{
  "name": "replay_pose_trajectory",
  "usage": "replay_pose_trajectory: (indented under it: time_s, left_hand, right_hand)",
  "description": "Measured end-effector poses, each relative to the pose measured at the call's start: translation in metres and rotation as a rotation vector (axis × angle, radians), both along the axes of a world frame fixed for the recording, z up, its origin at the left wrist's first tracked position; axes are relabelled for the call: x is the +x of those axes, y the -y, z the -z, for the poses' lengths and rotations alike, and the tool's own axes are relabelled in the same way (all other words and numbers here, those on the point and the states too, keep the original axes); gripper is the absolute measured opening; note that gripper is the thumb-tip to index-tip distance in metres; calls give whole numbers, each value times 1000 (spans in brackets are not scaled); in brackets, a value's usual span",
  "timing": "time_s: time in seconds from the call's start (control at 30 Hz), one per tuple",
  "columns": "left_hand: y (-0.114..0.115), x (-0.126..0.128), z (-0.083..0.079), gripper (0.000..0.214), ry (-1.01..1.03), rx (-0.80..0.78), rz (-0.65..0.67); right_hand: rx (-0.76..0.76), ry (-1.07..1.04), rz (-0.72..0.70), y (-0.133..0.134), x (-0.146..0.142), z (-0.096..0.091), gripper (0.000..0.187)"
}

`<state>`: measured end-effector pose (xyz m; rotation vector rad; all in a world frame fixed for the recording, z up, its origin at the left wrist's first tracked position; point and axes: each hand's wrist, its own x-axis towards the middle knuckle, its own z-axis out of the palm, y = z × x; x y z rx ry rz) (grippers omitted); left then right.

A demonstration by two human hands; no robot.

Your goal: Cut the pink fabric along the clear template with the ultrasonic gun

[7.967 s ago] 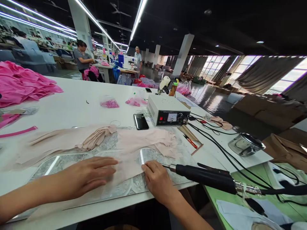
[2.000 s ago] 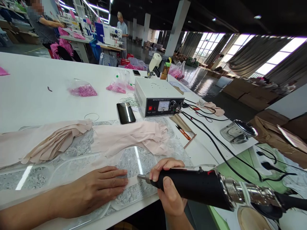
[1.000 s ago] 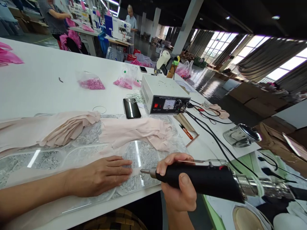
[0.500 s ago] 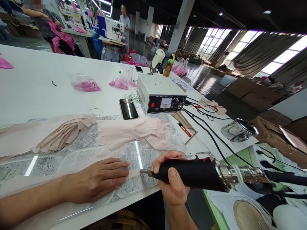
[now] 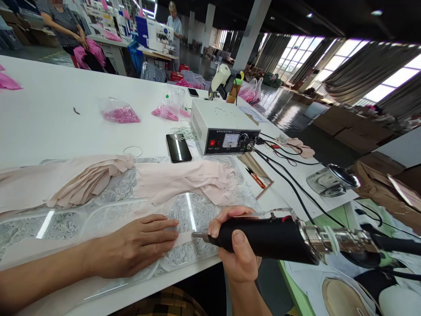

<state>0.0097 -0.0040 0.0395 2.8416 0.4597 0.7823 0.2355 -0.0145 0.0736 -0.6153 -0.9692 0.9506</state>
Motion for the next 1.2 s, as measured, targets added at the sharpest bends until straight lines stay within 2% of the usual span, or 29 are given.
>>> replay_pose_trajectory:
  time_s: [0.53, 0.97, 1.2]
  left_hand:
    - [0, 0, 1, 22, 24, -19, 6]
    - [0, 0, 2, 24, 10, -19, 11]
    - [1, -1, 3, 24, 23, -18, 1]
  right_hand:
    - [57, -20, -86, -1, -14, 1, 18]
    - [54, -4, -78, -2, -16, 4, 12]
    - [23, -11, -89, 4, -12, -1, 14]
